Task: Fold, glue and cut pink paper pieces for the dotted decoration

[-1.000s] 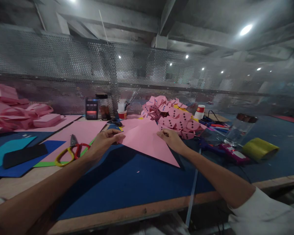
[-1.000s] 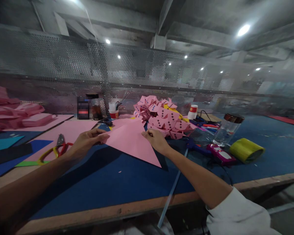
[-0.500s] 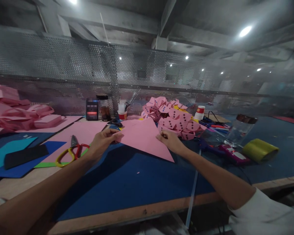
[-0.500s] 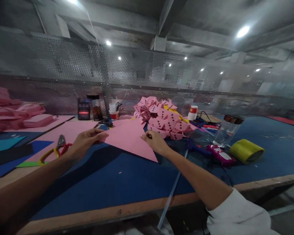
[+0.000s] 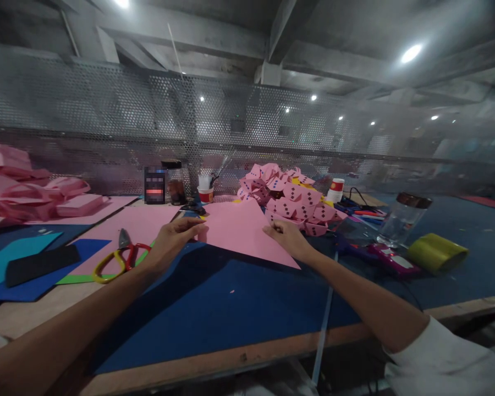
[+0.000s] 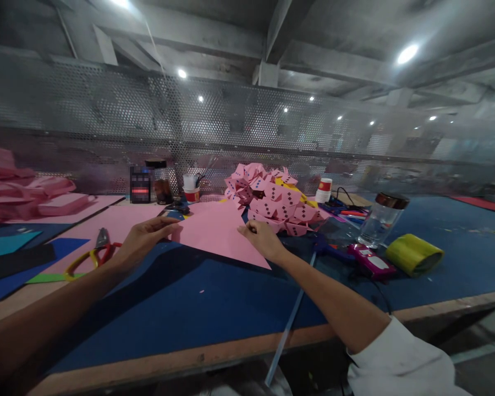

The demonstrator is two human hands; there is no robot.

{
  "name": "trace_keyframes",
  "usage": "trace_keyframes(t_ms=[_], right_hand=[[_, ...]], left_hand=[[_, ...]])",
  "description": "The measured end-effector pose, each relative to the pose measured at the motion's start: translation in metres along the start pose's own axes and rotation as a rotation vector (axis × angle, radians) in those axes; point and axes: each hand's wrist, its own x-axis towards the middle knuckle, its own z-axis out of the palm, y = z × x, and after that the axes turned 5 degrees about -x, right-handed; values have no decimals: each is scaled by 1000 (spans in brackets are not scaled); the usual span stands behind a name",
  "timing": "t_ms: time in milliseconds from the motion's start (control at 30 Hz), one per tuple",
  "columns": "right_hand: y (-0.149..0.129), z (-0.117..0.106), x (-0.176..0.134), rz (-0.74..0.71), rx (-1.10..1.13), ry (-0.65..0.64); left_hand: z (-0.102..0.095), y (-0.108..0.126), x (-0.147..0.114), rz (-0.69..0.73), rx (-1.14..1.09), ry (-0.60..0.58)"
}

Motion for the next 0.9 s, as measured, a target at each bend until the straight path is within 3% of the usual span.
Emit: trace_keyframes(t_ms=[333,633,900], right_hand=[[-1,0,0,-7,-3,-5],[-3,0,-1,-31,39,12],[2,2,1,-14,32,8]], left_hand=[[0,-2,0,34,46,-29],[-1,-6,4,66,24,46],[-4,-9,6,86,64,38]])
